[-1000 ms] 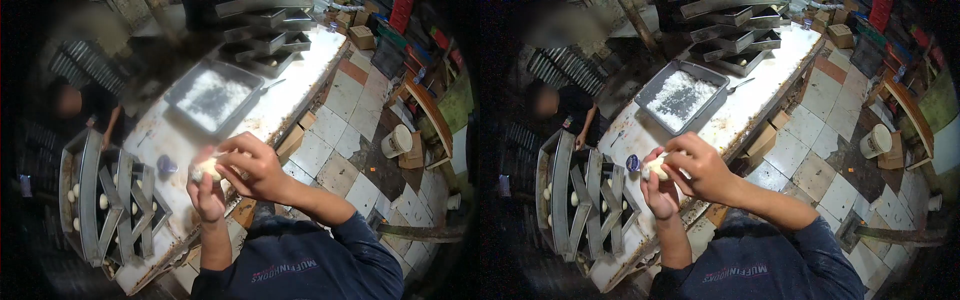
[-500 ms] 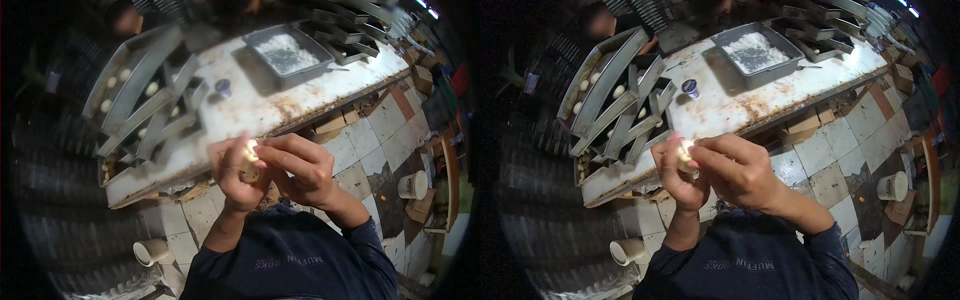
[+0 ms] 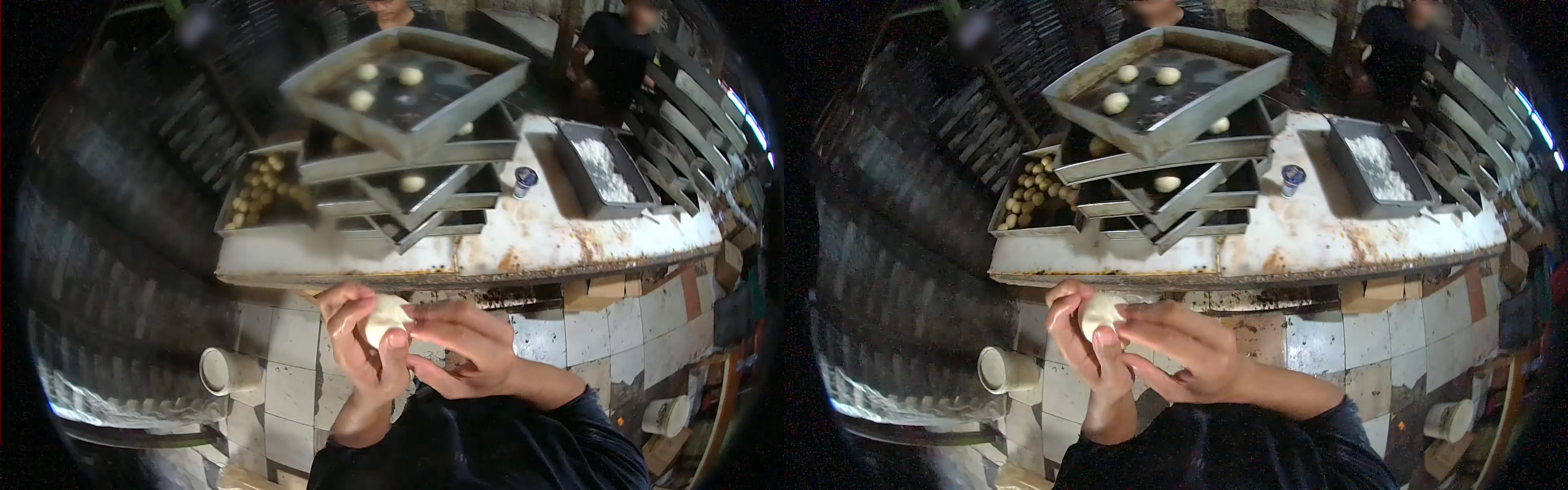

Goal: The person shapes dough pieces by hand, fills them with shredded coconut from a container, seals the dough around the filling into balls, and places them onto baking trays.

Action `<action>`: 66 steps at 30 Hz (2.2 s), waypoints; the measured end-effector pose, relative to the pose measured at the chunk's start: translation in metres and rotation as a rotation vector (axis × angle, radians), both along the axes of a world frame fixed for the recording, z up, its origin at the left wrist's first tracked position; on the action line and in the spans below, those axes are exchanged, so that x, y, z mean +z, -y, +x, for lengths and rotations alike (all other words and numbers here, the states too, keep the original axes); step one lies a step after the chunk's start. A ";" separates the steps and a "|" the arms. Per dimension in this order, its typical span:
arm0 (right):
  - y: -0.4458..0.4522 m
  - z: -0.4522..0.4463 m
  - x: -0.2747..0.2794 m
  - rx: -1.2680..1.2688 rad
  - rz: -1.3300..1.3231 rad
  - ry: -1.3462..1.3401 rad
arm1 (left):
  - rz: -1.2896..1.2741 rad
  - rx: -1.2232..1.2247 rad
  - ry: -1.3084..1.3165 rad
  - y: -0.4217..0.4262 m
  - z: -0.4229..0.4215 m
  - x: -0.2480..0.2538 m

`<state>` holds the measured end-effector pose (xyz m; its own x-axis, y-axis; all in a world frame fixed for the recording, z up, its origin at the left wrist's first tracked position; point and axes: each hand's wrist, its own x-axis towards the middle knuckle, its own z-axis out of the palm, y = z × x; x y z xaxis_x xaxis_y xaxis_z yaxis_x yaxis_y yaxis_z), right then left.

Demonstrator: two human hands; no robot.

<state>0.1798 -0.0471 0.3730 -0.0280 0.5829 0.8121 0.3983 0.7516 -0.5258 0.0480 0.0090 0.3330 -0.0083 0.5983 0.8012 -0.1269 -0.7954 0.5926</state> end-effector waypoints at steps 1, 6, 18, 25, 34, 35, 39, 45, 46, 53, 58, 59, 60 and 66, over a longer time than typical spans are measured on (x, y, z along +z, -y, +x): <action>-0.010 -0.012 -0.010 0.007 0.075 -0.028 | 0.017 0.066 0.021 -0.001 -0.008 0.001; -0.037 -0.043 -0.028 0.142 0.058 -0.268 | -0.255 -0.387 0.248 -0.019 -0.026 0.003; -0.095 0.006 0.002 0.049 0.013 0.282 | -0.455 -0.243 0.229 -0.084 0.001 -0.053; -0.149 0.061 0.024 0.085 0.404 0.759 | -0.224 -0.356 -0.271 -0.135 0.044 -0.012; -0.248 0.132 0.114 0.256 -0.279 0.489 | -0.446 -0.584 -0.544 -0.151 0.031 0.073; -0.275 0.130 0.105 0.230 -0.262 0.531 | -0.367 -0.559 -0.502 -0.157 0.026 0.071; -0.299 0.130 0.097 0.288 -0.593 1.151 | -0.189 -0.502 -0.278 -0.170 -0.003 0.060; -0.296 0.117 0.091 0.248 -0.765 1.268 | -0.303 -0.593 -0.461 -0.207 -0.090 0.044; -0.296 0.117 0.098 0.271 -0.808 1.258 | -0.542 -0.510 -0.640 -0.209 -0.100 0.049; -0.210 0.139 0.110 -0.495 -0.482 0.605 | -0.592 0.193 -0.568 -0.395 -0.186 -0.165; -0.078 0.175 0.087 -0.737 -0.592 0.511 | -0.554 0.498 -1.402 -0.476 -0.147 -0.233; -0.062 0.168 0.080 -0.736 -0.563 0.537 | -0.536 0.485 -1.411 -0.478 -0.148 -0.236; -0.051 0.161 0.073 -0.722 -0.539 0.570 | -0.386 0.396 -1.352 -0.479 -0.153 -0.238; -0.058 0.090 -0.027 -0.687 -0.135 0.027 | -0.484 0.479 -0.529 -0.314 -0.141 -0.100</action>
<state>0.2698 0.0107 0.3463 0.3635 0.5713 0.7359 0.7745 0.2537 -0.5795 -0.0932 0.3229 0.2332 -0.0442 0.9024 0.4287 0.5462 -0.3375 0.7667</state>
